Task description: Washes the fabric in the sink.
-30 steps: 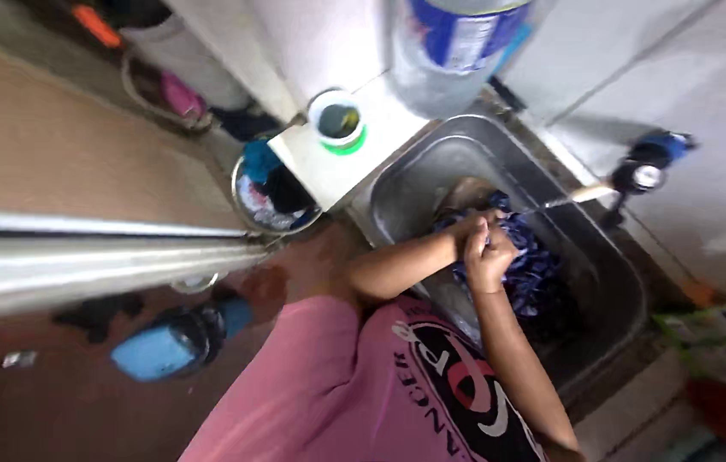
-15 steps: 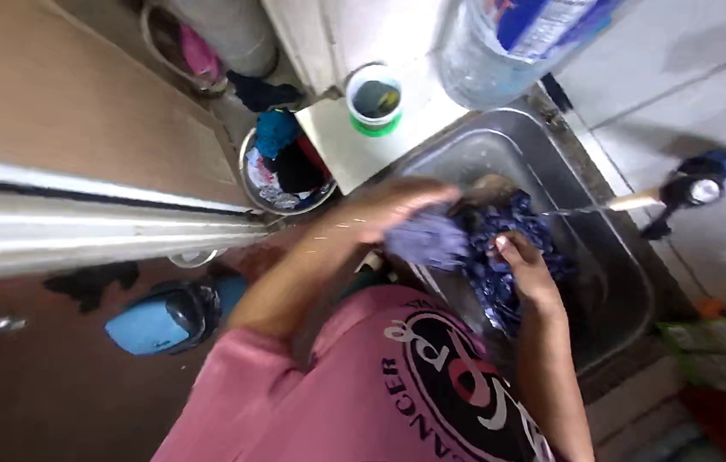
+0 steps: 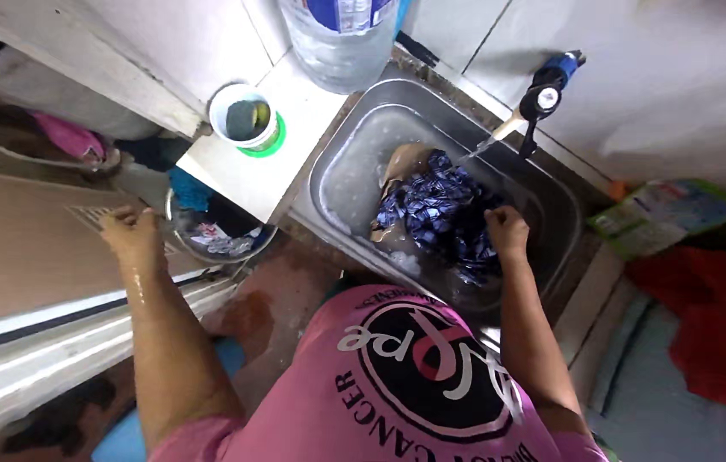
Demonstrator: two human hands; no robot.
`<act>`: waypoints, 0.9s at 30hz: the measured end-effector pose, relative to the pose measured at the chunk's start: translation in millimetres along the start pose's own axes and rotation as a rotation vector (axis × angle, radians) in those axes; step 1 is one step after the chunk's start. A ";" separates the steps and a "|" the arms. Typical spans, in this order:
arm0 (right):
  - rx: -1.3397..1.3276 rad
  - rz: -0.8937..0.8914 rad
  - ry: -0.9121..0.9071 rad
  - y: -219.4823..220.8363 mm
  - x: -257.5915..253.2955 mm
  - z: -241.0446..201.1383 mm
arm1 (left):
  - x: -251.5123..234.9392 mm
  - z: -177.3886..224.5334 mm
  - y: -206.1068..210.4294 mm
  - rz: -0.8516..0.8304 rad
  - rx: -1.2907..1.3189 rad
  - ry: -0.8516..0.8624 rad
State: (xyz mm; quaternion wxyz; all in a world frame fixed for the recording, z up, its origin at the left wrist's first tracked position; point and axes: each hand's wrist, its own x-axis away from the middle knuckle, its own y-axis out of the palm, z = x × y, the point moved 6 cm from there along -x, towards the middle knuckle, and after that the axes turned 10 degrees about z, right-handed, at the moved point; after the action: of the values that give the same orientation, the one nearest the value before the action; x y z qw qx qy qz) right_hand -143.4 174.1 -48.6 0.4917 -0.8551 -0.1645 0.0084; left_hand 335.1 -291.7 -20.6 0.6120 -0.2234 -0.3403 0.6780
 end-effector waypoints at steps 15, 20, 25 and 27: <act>-0.670 0.246 -0.358 -58.8 -1.1 -174.9 | 255.5 233.2 238.4 -0.790 0.218 0.921; -0.704 0.000 -0.376 -53.4 6.4 -181.7 | 318.3 254.7 327.1 -0.933 -0.033 1.039; -0.950 0.000 -0.186 -46.6 -6.9 -85.9 | 331.8 265.0 354.5 -1.048 -0.241 1.053; -0.708 -0.040 0.034 -19.7 -13.0 -47.4 | 336.6 279.9 334.0 -1.106 -0.227 1.055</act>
State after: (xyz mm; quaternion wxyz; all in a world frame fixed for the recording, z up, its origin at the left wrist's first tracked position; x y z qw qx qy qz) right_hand -152.7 139.7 -9.4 0.1678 -0.9690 -0.1659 -0.0731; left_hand -143.5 -20.1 -40.8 0.9163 -0.3758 -0.1330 0.0384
